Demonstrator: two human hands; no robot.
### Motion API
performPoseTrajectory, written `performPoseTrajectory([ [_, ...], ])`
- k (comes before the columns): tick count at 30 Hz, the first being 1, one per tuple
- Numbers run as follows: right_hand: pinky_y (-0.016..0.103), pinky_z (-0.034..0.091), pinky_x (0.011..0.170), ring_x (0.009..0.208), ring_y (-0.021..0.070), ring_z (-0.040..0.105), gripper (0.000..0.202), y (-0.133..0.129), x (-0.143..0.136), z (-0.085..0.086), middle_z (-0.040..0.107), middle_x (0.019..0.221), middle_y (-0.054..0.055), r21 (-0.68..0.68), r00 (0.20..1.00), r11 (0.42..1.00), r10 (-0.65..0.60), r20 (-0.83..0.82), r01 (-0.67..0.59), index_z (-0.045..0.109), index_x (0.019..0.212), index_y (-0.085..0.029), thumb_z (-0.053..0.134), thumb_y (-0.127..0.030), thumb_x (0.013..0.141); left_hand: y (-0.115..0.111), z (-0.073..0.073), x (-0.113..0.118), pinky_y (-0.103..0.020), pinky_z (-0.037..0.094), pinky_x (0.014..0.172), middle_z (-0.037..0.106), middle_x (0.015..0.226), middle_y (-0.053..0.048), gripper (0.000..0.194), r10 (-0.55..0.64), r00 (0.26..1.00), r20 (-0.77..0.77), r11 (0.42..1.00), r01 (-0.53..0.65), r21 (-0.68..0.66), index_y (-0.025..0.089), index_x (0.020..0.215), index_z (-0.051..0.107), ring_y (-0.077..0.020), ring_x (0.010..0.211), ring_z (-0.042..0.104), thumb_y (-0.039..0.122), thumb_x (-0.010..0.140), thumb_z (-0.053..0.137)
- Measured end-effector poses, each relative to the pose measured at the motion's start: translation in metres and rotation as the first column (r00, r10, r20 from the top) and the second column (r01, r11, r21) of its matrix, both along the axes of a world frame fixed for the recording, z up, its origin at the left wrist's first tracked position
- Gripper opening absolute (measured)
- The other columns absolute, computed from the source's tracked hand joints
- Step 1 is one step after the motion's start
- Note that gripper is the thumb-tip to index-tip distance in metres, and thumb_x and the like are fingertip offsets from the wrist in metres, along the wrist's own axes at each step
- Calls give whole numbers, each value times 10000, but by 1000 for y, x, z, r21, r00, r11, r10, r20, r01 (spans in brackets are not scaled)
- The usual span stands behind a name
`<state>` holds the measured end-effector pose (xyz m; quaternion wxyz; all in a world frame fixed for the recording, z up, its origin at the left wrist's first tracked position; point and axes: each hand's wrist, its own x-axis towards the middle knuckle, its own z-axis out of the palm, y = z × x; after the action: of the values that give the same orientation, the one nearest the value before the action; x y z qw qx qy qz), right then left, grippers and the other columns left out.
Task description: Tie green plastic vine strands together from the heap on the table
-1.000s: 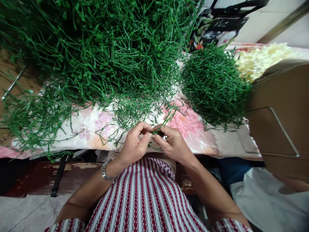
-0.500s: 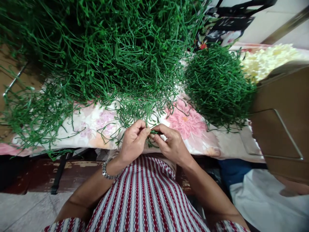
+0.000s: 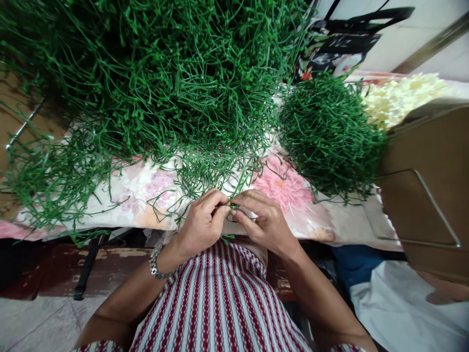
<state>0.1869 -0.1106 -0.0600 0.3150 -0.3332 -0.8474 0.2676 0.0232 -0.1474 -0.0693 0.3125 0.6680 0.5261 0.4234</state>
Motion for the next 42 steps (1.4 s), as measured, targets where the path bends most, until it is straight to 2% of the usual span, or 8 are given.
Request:
performPoseTrajectory([
  [6, 299, 430, 641, 696, 158, 503, 116, -2, 1, -5, 577, 723, 60, 212, 993, 976, -72, 94, 51, 609, 832, -139, 492, -141, 836, 1, 1, 2, -229, 409, 651, 556, 757, -11, 82, -28, 996, -90, 996, 36, 80, 175, 794, 525, -116, 697, 519, 116, 820, 473],
  [15, 259, 448, 601, 666, 138, 532, 70, -9, -1, -11, 570, 707, 34, 52, 996, 996, -70, -52, 73, 565, 888, -159, 506, -163, 851, 0, -5, 6, -223, 470, 681, 627, 769, -23, 83, -8, 994, 107, 995, -2, 96, 168, 811, 604, -115, 729, 589, 146, 824, 526],
  [22, 237, 428, 600, 650, 112, 528, 63, -16, -2, -15, 561, 711, 15, -18, 988, 990, -138, -71, 137, 532, 830, -161, 475, -141, 849, -3, -1, 5, -229, 429, 654, 555, 699, -4, 112, -36, 999, -14, 982, 38, 187, 166, 731, 531, -104, 680, 529, 117, 829, 508],
  [30, 276, 352, 561, 587, 146, 425, 190, -4, 1, -15, 473, 602, 24, 387, 960, 922, -127, 250, 22, 518, 684, -160, 412, -111, 835, 1, 0, 3, -267, 423, 691, 523, 749, -23, 127, -100, 944, -314, 988, 132, 81, 173, 773, 491, -146, 744, 510, 125, 851, 403],
  [32, 269, 361, 564, 593, 146, 445, 169, -2, 3, -13, 498, 618, 28, 347, 963, 938, -86, 256, -9, 531, 725, -156, 417, -115, 843, 3, -1, 2, -269, 433, 706, 541, 747, -28, 138, -106, 948, -299, 987, 137, 85, 170, 766, 511, -151, 755, 525, 141, 856, 411],
  [35, 240, 396, 587, 618, 131, 504, 121, -4, 4, -11, 557, 671, 30, 115, 984, 993, 17, 179, -38, 530, 795, -159, 429, -143, 861, 4, -2, 1, -257, 441, 711, 587, 756, -33, 152, -145, 971, -192, 982, 165, 94, 167, 765, 547, -141, 756, 552, 149, 862, 431],
  [38, 220, 413, 609, 652, 122, 553, 105, -7, 4, -8, 600, 729, 33, -78, 992, 996, 51, 116, -42, 520, 818, -164, 432, -168, 875, 2, -2, 1, -236, 428, 663, 595, 715, -20, 184, -159, 982, -99, 983, 166, 75, 167, 724, 556, -120, 695, 549, 175, 871, 446],
  [42, 202, 359, 548, 557, 96, 494, 131, -10, 2, -9, 534, 628, 0, -90, 992, 996, 40, 119, -29, 478, 751, -167, 426, -163, 871, 0, 0, -1, -229, 375, 599, 523, 640, 3, 213, -175, 971, -161, 981, 185, 52, 163, 676, 522, -103, 623, 494, 169, 870, 433],
])
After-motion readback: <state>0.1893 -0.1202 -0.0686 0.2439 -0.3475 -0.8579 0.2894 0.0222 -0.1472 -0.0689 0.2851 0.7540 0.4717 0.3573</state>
